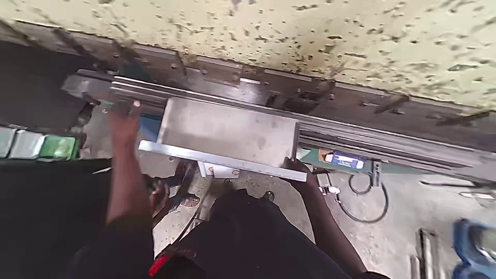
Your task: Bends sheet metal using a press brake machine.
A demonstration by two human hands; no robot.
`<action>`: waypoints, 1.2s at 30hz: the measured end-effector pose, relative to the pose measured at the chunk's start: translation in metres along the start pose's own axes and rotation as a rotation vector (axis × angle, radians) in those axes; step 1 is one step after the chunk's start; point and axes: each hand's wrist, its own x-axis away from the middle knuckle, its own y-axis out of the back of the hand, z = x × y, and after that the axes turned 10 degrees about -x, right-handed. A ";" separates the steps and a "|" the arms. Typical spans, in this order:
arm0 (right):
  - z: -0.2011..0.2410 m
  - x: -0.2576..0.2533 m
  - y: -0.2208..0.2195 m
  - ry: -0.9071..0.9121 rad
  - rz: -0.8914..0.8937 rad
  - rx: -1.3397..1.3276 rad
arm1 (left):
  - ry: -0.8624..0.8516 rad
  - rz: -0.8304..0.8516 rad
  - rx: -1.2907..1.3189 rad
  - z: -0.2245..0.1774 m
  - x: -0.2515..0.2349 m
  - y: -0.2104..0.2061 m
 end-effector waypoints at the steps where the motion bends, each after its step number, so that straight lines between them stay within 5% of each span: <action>1: -0.003 -0.005 -0.009 -0.003 0.017 0.002 | 0.027 -0.129 0.083 -0.009 0.026 0.000; 4: -0.007 -0.013 -0.032 -0.029 0.078 -0.045 | 0.048 -0.343 0.286 -0.038 0.112 -0.026; 7: -0.010 -0.021 -0.053 -0.054 0.101 -0.080 | 0.079 -0.187 0.464 -0.046 0.192 -0.091; 11: -0.015 -0.027 -0.079 -0.096 0.114 -0.126 | 0.315 0.089 0.653 -0.051 0.220 -0.136; 15: -0.016 -0.029 -0.089 -0.096 0.122 -0.142 | -0.118 -0.138 0.016 -0.051 0.173 -0.097; 19: -0.019 -0.033 -0.089 -0.092 0.128 -0.135 | -0.328 0.308 -0.452 -0.056 0.042 -0.065; 22: -0.017 -0.032 -0.090 -0.092 0.106 -0.108 | -0.434 0.680 -0.658 -0.055 -0.028 -0.111; 25: -0.014 -0.032 -0.093 -0.097 0.081 -0.108 | -0.499 0.820 -0.855 -0.049 -0.057 -0.149; 28: -0.016 -0.034 -0.088 -0.114 0.072 -0.114 | -0.587 0.726 -0.737 -0.074 -0.038 -0.135; 31: -0.012 -0.037 -0.082 -0.143 0.073 -0.108 | -0.637 0.396 -0.334 -0.124 0.050 -0.097; 34: -0.004 -0.039 -0.088 -0.167 0.103 -0.076 | -0.445 0.025 0.166 -0.135 0.179 -0.104; 36: -0.002 -0.047 -0.092 -0.192 0.130 -0.073 | -0.163 -0.006 0.418 -0.133 0.248 -0.137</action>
